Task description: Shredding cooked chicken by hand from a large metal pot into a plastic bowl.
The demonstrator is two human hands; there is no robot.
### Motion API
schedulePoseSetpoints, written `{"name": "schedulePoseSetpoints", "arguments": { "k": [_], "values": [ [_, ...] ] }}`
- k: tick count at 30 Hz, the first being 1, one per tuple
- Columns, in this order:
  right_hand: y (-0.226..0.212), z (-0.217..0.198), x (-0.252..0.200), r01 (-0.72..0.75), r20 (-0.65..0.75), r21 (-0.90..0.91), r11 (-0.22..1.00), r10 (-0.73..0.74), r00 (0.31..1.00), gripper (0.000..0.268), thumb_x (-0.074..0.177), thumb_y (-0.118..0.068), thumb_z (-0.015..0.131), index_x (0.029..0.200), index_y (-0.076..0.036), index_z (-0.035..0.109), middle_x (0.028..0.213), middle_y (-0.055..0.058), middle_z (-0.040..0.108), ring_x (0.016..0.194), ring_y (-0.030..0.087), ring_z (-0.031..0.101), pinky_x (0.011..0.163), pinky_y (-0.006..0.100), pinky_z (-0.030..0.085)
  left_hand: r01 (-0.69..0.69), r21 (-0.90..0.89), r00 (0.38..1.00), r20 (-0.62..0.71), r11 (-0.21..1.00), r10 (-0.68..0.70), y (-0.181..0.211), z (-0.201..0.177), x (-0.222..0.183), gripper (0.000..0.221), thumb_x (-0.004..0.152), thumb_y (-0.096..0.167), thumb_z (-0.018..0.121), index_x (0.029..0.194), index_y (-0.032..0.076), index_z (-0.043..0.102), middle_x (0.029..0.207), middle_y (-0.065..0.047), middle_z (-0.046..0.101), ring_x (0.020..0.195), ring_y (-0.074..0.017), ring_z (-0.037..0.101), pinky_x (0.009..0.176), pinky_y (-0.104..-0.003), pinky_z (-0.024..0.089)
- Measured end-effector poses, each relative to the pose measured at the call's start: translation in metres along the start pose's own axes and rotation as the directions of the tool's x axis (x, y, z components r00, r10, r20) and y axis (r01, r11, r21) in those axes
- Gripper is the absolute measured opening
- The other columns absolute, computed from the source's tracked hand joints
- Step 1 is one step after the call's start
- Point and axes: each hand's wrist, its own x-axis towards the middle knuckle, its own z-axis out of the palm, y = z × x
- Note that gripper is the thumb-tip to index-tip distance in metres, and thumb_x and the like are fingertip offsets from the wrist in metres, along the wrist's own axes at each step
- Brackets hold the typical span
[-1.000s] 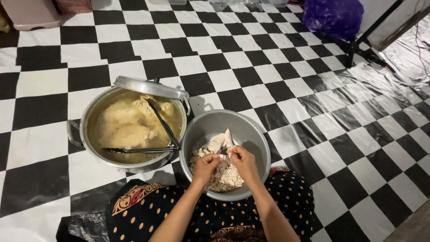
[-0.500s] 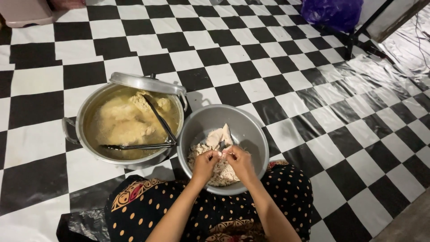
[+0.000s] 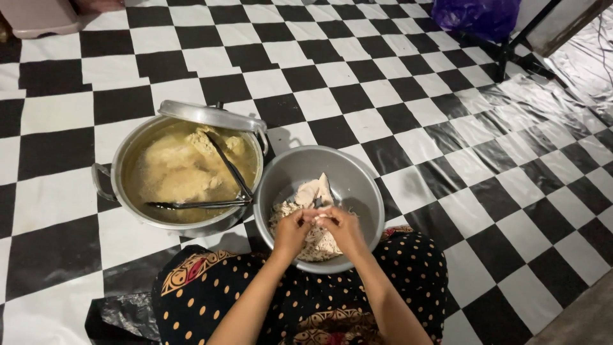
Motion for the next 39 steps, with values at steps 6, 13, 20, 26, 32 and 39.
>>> {"name": "schedulePoseSetpoints", "arguments": {
  "k": [6, 13, 20, 26, 32, 39],
  "values": [
    [0.018, 0.002, 0.007, 0.008, -0.015, -0.109, 0.994, -0.010, 1.000, 0.015, 0.092, -0.012, 0.064, 0.101, -0.014, 0.076, 0.085, 0.011, 0.076, 0.064, 0.018, 0.069, 0.057, 0.032, 0.052, -0.006, -0.035, 0.996, 0.091, 0.999, 0.009, 0.010, -0.002, 0.000, 0.059, 0.091, 0.007, 0.061, 0.147, 0.015, 0.046, 0.090, -0.012, 0.078, 0.082, -0.0261, 0.070, 0.077, -0.038, 0.053],
    [0.037, 0.012, 0.019, 0.219, 0.050, -0.274, 0.936, -0.213, 0.976, 0.015, 0.091, -0.005, 0.066, 0.096, -0.013, 0.077, 0.094, 0.014, 0.076, 0.085, 0.037, 0.073, 0.071, 0.041, 0.060, 0.145, -0.036, 0.946, 0.299, 0.989, -0.128, -0.006, -0.001, 0.016, 0.062, 0.102, 0.044, 0.038, 0.161, 0.027, 0.027, 0.160, -0.026, 0.032, 0.145, -0.0470, 0.034, 0.118, -0.057, 0.030],
    [0.031, -0.009, 0.014, 0.097, -0.136, -0.264, 0.960, -0.137, 0.981, 0.010, 0.083, -0.007, 0.068, 0.091, -0.013, 0.073, 0.091, 0.016, 0.071, 0.090, 0.039, 0.070, 0.080, 0.044, 0.057, 0.186, -0.628, 0.968, 0.251, 0.755, -0.030, -0.037, 0.013, 0.026, 0.055, 0.085, -0.011, 0.057, 0.138, -0.004, 0.050, 0.115, -0.017, 0.068, 0.087, -0.0153, 0.066, 0.072, -0.027, 0.060],
    [0.054, -0.007, 0.016, 0.057, -0.095, -0.194, 0.979, -0.076, 0.993, 0.014, 0.081, -0.026, 0.082, 0.092, -0.017, 0.082, 0.094, 0.013, 0.077, 0.096, 0.035, 0.072, 0.079, 0.044, 0.057, 0.143, -0.647, 0.990, 0.101, 0.749, -0.102, -0.046, 0.022, 0.032, 0.033, 0.087, -0.004, 0.069, 0.121, -0.005, 0.068, 0.099, -0.018, 0.069, 0.086, -0.0264, 0.073, 0.075, -0.036, 0.067],
    [0.020, 0.007, 0.004, 0.062, -0.052, 0.105, 0.992, -0.057, 0.997, 0.023, 0.082, -0.012, 0.082, 0.104, -0.007, 0.077, 0.101, 0.018, 0.079, 0.104, 0.029, 0.074, 0.086, 0.039, 0.059, 0.075, -0.416, 0.997, 0.006, 0.906, -0.080, -0.038, 0.017, 0.024, 0.030, 0.082, 0.008, 0.080, 0.111, 0.014, 0.079, 0.094, -0.007, 0.078, 0.083, -0.0118, 0.071, 0.072, -0.027, 0.063],
    [0.009, 0.004, 0.002, 0.046, 0.012, 0.127, 0.991, -0.048, 0.999, 0.022, 0.081, -0.005, 0.080, 0.102, -0.002, 0.073, 0.101, 0.017, 0.079, 0.097, 0.025, 0.074, 0.088, 0.039, 0.060, 0.034, -0.305, 0.997, -0.059, 0.952, -0.055, -0.022, 0.013, 0.015, 0.027, 0.080, 0.011, 0.078, 0.107, 0.008, 0.081, 0.080, -0.012, 0.076, 0.072, -0.0146, 0.065, 0.065, -0.033, 0.056]
  ]
}}
